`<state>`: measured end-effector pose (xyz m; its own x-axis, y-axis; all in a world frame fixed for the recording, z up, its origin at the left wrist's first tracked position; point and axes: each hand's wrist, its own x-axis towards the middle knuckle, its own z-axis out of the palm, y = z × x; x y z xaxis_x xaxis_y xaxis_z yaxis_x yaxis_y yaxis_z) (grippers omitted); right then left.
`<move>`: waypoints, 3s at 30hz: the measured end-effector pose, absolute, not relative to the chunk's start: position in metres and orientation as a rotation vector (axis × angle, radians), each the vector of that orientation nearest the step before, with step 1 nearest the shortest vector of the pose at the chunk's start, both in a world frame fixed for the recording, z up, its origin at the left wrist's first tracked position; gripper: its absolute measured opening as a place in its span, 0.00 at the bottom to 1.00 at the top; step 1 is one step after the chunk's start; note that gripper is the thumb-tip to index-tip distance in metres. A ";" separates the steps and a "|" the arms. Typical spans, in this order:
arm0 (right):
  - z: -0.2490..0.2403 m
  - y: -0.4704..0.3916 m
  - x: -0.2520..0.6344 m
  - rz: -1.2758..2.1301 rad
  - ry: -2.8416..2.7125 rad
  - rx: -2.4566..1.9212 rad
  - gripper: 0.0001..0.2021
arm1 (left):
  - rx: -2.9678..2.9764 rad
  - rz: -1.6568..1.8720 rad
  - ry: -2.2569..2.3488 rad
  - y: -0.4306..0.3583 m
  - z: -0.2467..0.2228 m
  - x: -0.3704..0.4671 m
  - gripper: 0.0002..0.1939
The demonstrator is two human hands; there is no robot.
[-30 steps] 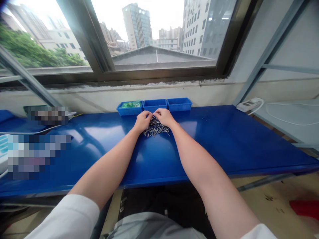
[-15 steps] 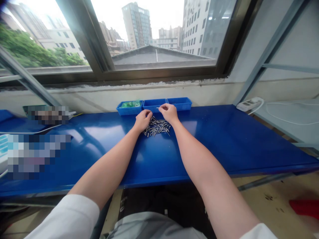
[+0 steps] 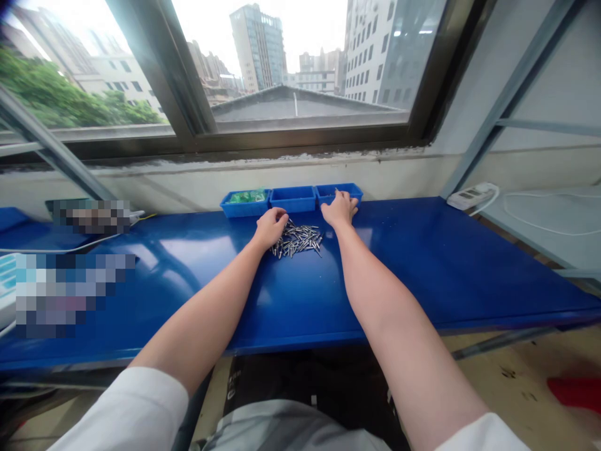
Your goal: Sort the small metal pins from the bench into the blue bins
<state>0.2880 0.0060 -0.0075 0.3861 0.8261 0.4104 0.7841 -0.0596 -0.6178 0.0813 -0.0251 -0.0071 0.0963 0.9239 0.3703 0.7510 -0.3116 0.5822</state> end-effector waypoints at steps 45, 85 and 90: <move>-0.005 -0.019 0.238 0.288 -2.141 -1.259 0.11 | 2.216 0.998 1.614 -0.021 -0.010 0.081 0.12; -0.006 0.003 0.290 0.108 -1.421 -1.956 0.39 | 2.131 1.094 1.702 -0.018 -0.013 0.080 0.13; -0.008 0.002 0.283 0.101 -1.482 -1.904 0.40 | 2.137 1.055 1.718 -0.018 -0.013 0.081 0.13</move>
